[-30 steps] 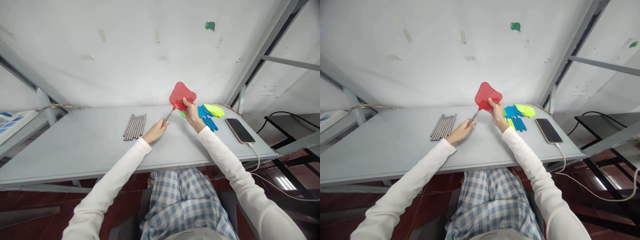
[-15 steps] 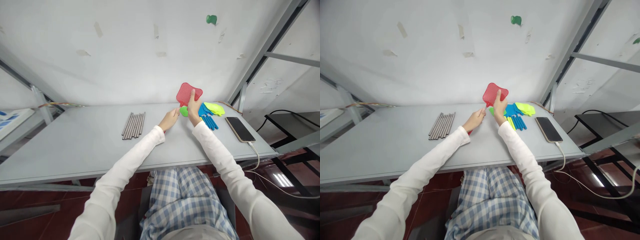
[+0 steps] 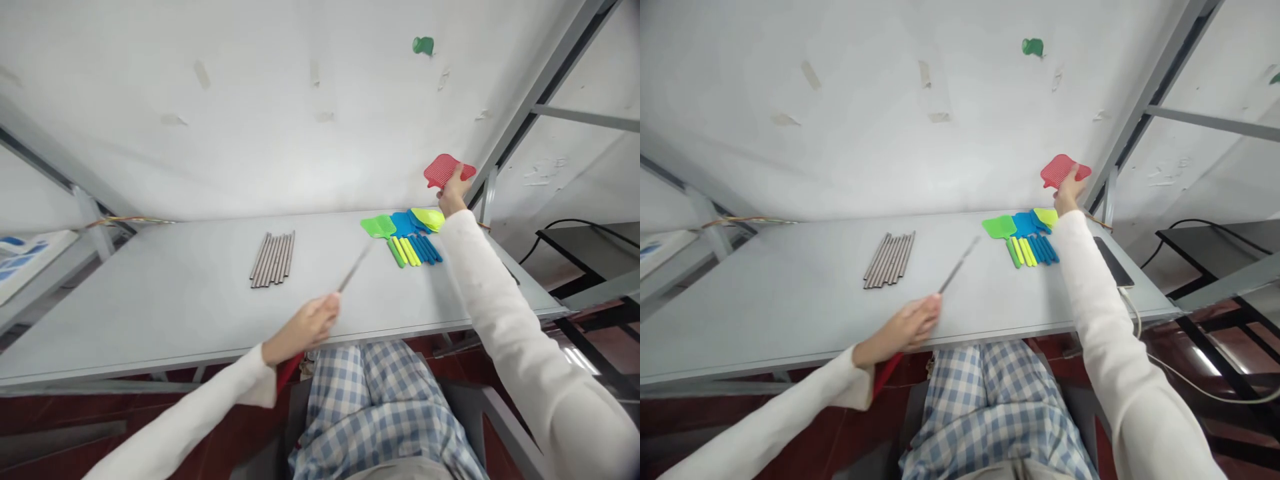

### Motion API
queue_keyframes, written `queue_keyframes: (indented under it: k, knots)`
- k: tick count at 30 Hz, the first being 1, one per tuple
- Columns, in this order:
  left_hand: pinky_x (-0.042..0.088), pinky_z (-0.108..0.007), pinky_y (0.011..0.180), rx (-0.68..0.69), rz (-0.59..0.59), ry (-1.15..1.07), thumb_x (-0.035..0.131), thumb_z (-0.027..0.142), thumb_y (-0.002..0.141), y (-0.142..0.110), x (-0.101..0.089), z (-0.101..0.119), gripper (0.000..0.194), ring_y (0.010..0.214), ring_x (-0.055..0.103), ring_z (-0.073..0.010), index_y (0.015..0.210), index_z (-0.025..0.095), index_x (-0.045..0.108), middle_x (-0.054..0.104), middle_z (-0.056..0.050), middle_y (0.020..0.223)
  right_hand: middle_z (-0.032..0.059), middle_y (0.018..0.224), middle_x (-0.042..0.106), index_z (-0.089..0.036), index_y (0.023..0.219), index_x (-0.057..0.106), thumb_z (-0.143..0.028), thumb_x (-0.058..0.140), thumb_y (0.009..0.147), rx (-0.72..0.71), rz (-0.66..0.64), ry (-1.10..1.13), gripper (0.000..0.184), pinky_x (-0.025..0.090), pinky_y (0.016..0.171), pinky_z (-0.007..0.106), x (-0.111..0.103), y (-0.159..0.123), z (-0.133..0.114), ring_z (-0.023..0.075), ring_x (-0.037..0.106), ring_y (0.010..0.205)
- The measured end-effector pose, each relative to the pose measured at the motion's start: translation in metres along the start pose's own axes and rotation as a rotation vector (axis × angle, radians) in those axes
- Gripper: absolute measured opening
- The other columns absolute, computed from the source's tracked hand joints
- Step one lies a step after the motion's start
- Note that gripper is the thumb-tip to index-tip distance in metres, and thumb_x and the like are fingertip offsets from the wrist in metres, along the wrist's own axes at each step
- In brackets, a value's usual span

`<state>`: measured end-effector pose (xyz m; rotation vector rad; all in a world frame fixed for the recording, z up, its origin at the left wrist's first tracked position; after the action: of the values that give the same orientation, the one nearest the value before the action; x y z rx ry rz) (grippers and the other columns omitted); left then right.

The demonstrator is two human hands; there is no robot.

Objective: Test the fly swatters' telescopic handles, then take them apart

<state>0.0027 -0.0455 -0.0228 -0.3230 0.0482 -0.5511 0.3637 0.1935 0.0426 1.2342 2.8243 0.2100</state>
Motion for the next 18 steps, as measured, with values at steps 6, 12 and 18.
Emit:
queue_keyframes:
  k: [6, 12, 18]
  knots:
    - [0.006, -0.013, 0.033, 0.068, 0.081, -0.245, 0.05, 0.061, 0.085, 0.006, -0.023, 0.02, 0.046, 0.039, 0.006, -0.0024, 0.071, 0.022, 0.029, 0.013, 0.011, 0.055, -0.0076, 0.048, 0.039, -0.021, 0.067, 0.044, -0.044, 0.059, 0.085, 0.184, -0.422, -0.02, 0.033, 0.022, 0.03, 0.018, 0.035, -0.048, 0.025, 0.0045, 0.027, 0.035]
    - [0.005, -0.012, 0.034, 0.066, -0.001, -0.487, 0.054, 0.049, 0.087, 0.059, -0.014, 0.019, 0.039, 0.039, 0.007, -0.0022, 0.071, 0.021, 0.032, 0.013, 0.011, 0.056, -0.0057, 0.05, 0.042, -0.02, 0.065, 0.048, -0.043, 0.06, 0.085, 0.021, -0.505, -0.381, 0.033, 0.034, 0.037, 0.023, 0.079, -0.083, 0.053, 0.0079, 0.035, 0.039]
    - [0.006, -0.013, 0.032, 0.046, -0.062, -0.625, 0.05, 0.04, 0.09, 0.103, -0.018, 0.016, 0.031, 0.037, 0.008, -0.0023, 0.071, 0.02, 0.036, 0.016, 0.011, 0.053, 0.0059, 0.073, 0.057, -0.021, 0.063, 0.043, -0.036, 0.066, 0.079, -0.181, -0.441, -0.653, 0.032, 0.048, 0.077, 0.038, 0.083, -0.093, 0.064, 0.0228, 0.061, 0.081]
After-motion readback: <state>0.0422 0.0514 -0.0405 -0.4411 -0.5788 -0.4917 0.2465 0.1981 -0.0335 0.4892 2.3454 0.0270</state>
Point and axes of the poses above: each hand's wrist, its own y-axis towards the middle knuckle, its own x-axis out of the palm, z = x × y, the point moved 5 cm from there along y, towards the middle knuckle
